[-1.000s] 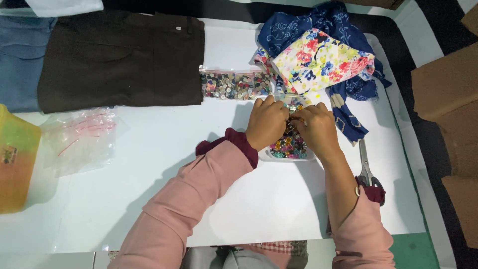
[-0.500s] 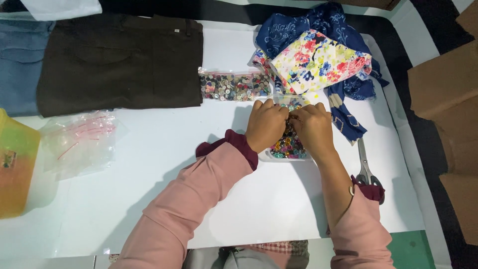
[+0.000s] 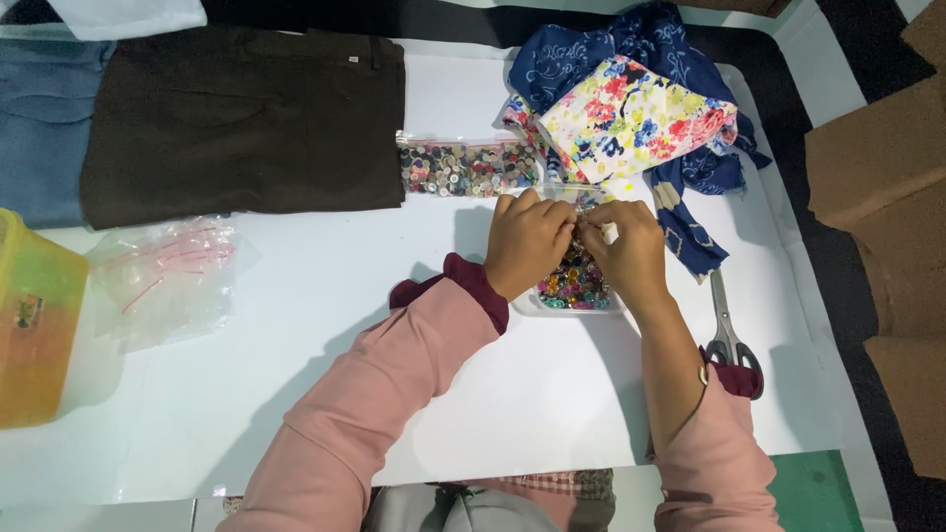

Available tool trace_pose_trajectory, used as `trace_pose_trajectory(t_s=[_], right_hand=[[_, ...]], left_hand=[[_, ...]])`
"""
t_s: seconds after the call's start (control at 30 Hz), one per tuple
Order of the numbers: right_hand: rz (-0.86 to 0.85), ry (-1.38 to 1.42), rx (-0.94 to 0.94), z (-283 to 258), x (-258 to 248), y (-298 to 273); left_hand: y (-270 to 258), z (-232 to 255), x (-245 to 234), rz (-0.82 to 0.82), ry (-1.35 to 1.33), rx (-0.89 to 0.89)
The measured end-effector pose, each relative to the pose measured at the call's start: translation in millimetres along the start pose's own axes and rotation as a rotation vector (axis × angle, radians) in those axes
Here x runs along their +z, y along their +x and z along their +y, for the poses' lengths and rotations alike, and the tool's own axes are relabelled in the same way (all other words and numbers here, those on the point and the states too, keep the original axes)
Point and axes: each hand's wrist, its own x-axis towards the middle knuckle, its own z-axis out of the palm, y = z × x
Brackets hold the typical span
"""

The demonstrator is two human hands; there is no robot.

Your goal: Picking up small beads and metal fasteners from containers and placing them into small plastic bags for packaging.

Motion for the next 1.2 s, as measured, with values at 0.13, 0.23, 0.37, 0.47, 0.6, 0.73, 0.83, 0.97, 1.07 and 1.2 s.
trace_pose_trajectory(t_s=[0.13,0.23,0.37,0.47,0.6,0.73,0.83,0.97,1.07,1.2], right_hand=[[0.040,0.064,0.000,-11,-1,1],[0.063,0.086,0.030,-23,-2,1],[0.138,0.167,-0.008,-54,7,7],[0.129,0.177,-0.061,-66,32,4],[0.064,0.210,-0.106,-116,60,3],[-0.069,0.310,0.000,-139,103,-1],[-0.202,0.335,0.099,-138,133,3],[-0.272,0.430,0.263,-129,158,11],[-0.247,0.478,0.280,-135,156,14],[-0.196,0.466,0.208,-139,149,17]], left_hand=[[-4,-8,-22,0.074,0.012,-0.008],[-14,-19,-46,0.156,-0.024,-0.024],[-30,-46,-83,0.155,-0.053,-0.085],[-51,-66,-107,0.132,-0.062,-0.159],[-79,-90,-129,0.023,-0.058,-0.349],[-94,-104,-135,-0.033,-0.029,-0.443],[-95,-110,-135,-0.031,-0.015,-0.463],[-93,-115,-134,-0.041,-0.029,-0.496],[-92,-115,-132,-0.045,-0.034,-0.521],[-89,-112,-131,-0.051,-0.042,-0.552]])
